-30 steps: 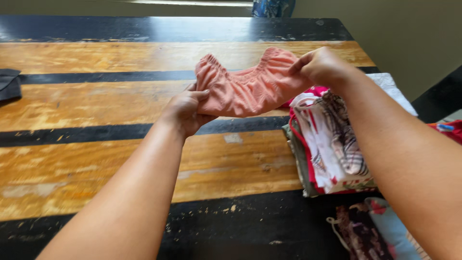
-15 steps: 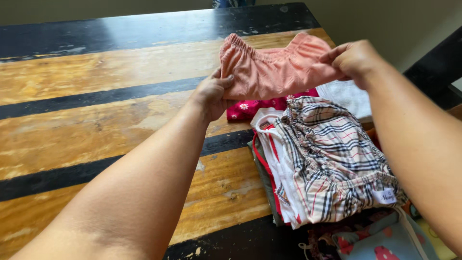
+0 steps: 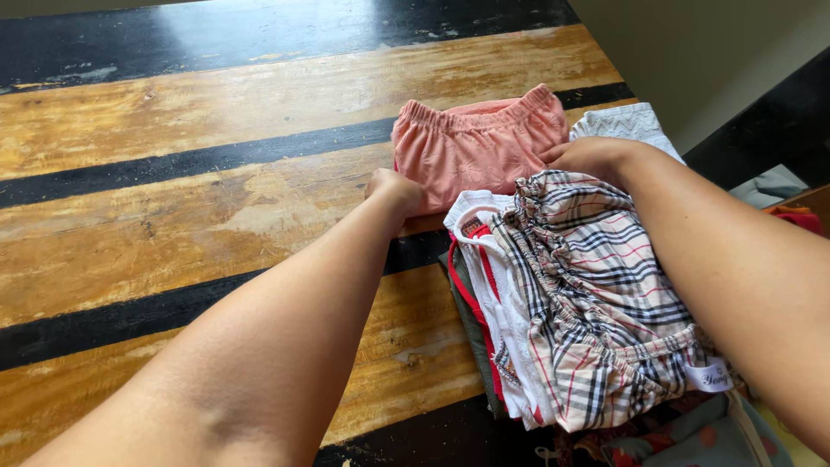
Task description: The person folds several pairs of shorts by hand on a wooden table and places them onto a stack of folded clothing.
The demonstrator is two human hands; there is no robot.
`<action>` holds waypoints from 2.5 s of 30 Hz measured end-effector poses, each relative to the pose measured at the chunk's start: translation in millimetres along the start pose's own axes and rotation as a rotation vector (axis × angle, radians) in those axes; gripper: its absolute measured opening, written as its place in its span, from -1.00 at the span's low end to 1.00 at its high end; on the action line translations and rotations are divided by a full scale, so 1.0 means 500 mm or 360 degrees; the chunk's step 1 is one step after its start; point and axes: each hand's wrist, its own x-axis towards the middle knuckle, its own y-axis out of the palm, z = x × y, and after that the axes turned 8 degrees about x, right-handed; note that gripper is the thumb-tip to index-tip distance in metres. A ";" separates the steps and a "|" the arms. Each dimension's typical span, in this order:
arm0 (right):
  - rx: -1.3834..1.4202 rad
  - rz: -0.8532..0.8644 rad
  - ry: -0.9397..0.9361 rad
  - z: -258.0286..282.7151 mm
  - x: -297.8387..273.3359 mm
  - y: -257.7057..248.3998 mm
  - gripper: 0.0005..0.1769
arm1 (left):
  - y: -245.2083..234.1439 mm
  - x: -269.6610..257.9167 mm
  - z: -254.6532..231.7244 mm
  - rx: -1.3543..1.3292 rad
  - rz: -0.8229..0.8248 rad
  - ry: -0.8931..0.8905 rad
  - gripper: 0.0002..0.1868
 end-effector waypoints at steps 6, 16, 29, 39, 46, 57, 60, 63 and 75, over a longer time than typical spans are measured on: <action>-0.0579 0.0026 -0.0179 0.047 -0.011 -0.002 -0.38 | -0.054 -0.021 0.041 -0.0208 -0.0085 -0.0201 -0.23; -0.0941 -0.0184 -0.0937 0.273 -0.183 0.274 -0.36 | -0.163 -0.099 0.262 -0.0465 -0.0376 -0.0410 -0.46; -0.0755 -0.0440 -0.1045 0.087 -0.283 0.655 -0.19 | -0.316 -0.246 0.676 -0.0267 0.0003 -0.0124 -0.59; -0.0565 -0.0842 -0.0933 -0.073 -0.393 0.760 -0.20 | -0.295 -0.396 0.763 -0.0639 0.0346 0.0071 -0.57; -0.0455 -0.1164 -0.0534 -0.173 -0.462 0.775 -0.28 | -0.320 -0.474 0.746 -0.0250 0.0668 0.0326 -0.56; 0.2039 -0.1442 -0.0755 -0.301 -0.429 0.611 -0.66 | -0.297 -0.547 0.481 -0.0086 -0.0304 0.1332 -0.29; 0.2629 -0.1067 -0.0287 -0.255 -0.467 0.566 -0.54 | -0.225 -0.574 0.396 -0.0116 -0.0353 0.1756 -0.23; 0.2639 -0.0590 -0.1060 -0.216 -0.491 0.570 -0.39 | -0.149 -0.592 0.307 -0.0071 -0.0284 0.1907 -0.12; 0.2453 -0.0371 -0.1137 -0.188 -0.487 0.536 -0.19 | -0.021 -0.567 0.099 0.0223 -0.0049 0.1748 -0.09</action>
